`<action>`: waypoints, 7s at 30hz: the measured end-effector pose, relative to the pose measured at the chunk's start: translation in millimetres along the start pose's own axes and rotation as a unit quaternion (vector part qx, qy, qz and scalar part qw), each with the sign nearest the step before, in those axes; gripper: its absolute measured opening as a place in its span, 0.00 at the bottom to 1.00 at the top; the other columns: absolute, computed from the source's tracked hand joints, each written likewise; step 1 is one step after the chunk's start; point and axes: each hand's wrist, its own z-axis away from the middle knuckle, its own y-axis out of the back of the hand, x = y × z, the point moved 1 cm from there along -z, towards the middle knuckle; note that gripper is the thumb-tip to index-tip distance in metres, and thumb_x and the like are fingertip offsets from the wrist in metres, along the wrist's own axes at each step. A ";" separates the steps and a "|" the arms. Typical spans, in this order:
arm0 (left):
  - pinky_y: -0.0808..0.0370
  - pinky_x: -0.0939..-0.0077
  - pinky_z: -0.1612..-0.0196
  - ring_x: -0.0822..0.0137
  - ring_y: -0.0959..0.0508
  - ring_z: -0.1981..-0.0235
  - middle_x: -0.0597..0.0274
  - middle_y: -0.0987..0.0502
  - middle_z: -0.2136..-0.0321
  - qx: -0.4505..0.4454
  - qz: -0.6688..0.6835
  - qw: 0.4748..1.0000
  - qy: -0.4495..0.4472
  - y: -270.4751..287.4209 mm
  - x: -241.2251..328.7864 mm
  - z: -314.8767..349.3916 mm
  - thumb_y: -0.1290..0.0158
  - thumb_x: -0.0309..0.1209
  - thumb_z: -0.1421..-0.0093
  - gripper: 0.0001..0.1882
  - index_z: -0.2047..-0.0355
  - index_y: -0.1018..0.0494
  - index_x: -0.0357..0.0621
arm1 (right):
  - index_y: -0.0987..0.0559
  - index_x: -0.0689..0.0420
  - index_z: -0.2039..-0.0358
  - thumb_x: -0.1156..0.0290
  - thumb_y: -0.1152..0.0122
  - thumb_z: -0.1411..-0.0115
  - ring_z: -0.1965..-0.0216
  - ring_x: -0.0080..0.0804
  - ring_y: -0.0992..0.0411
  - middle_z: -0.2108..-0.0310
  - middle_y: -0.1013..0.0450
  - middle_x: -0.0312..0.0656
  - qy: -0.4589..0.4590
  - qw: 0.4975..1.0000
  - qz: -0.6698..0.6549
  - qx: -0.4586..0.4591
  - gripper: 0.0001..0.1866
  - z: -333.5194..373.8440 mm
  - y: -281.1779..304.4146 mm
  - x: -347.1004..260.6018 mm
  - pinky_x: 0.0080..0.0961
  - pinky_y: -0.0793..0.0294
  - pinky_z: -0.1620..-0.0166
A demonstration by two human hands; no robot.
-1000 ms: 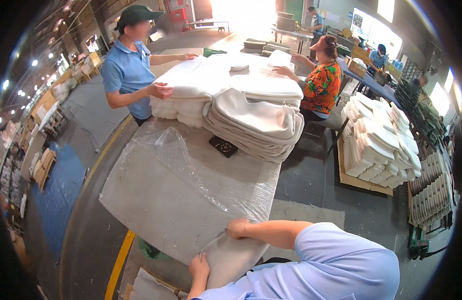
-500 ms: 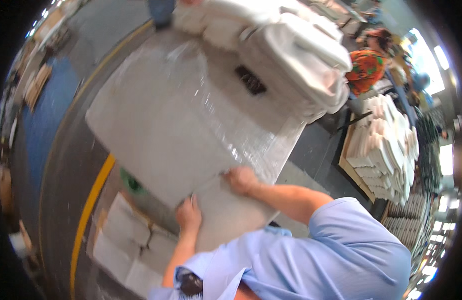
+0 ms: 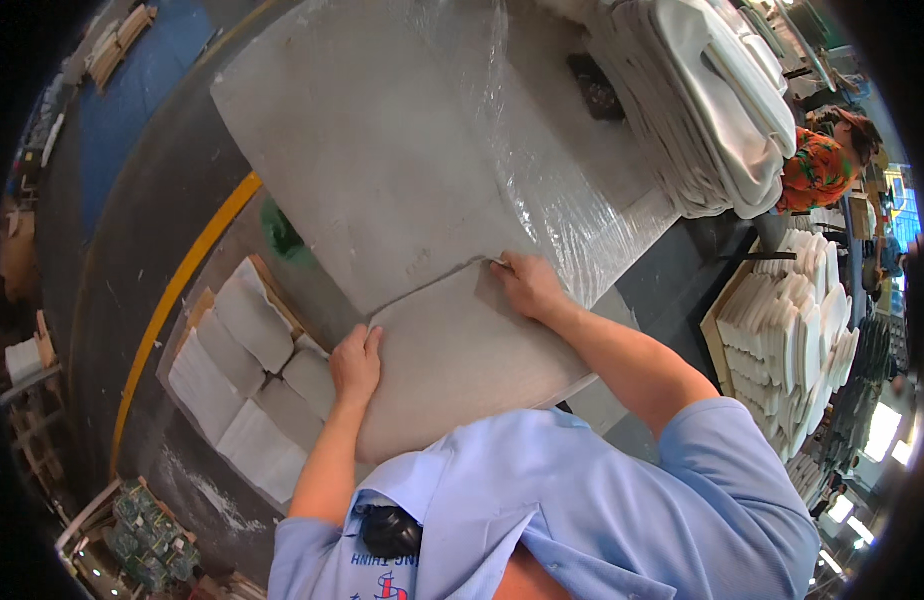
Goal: The person picks up white foam cushions and inserts them into fabric covers one at a time. They smooth the covers and place the finished items on a stack on the table.
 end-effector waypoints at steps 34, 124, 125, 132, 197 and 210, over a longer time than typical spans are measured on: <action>0.31 0.59 0.35 0.57 0.23 0.45 0.57 0.23 0.44 -0.053 0.786 0.615 -0.019 42.8 66.6 76.3 0.39 0.53 0.32 0.35 0.36 0.32 0.40 | 0.44 0.48 0.24 0.57 0.31 0.33 0.37 0.40 0.29 0.34 0.32 0.47 0.103 0.741 -0.628 0.216 0.43 187.8 164.8 -106.3 0.45 0.24 0.41; 0.30 0.45 0.36 0.27 0.25 0.41 0.17 0.26 0.45 -0.240 0.047 0.933 0.265 65.3 27.9 45.0 0.58 0.51 0.25 0.42 0.29 0.50 0.22 | 0.31 0.73 0.37 0.45 0.51 0.26 0.36 0.57 0.27 0.38 0.28 0.67 -0.324 0.925 0.000 -0.200 0.38 47.8 113.0 32.9 0.43 0.30 0.35; 0.30 0.44 0.37 0.26 0.24 0.42 0.17 0.25 0.47 -0.237 0.042 0.931 0.273 62.2 28.2 40.8 0.58 0.51 0.25 0.41 0.30 0.48 0.22 | 0.31 0.73 0.37 0.46 0.52 0.26 0.35 0.58 0.28 0.38 0.29 0.69 -0.325 0.924 0.005 -0.200 0.38 45.3 110.5 36.1 0.44 0.30 0.34; 0.28 0.37 0.43 0.23 0.22 0.50 0.17 0.22 0.55 -0.227 0.030 0.927 0.297 50.2 24.2 21.8 0.60 0.49 0.24 0.34 0.38 0.40 0.23 | 0.30 0.74 0.41 0.45 0.55 0.24 0.36 0.69 0.30 0.43 0.28 0.76 -0.306 0.929 0.043 -0.205 0.36 41.5 102.4 51.0 0.48 0.32 0.35; 0.23 0.69 0.65 0.67 0.22 0.70 0.62 0.21 0.71 -0.093 0.596 0.797 -0.044 85.1 165.2 -211.1 0.60 0.54 0.22 0.29 0.67 0.21 0.45 | 0.31 0.60 0.32 0.55 0.43 0.25 0.42 0.29 0.29 0.41 0.26 0.40 0.009 0.755 -0.649 -0.092 0.29 167.5 -23.2 -73.6 0.35 0.30 0.37; 0.20 0.62 0.52 0.62 0.19 0.58 0.54 0.17 0.58 -0.059 0.708 0.703 -0.035 95.0 109.6 -211.0 0.58 0.52 0.22 0.26 0.62 0.22 0.44 | 0.24 0.60 0.40 0.66 0.46 0.23 0.53 0.23 0.26 0.50 0.21 0.39 0.205 0.811 -0.545 -0.053 0.17 -2.5 51.3 -166.2 0.28 0.24 0.47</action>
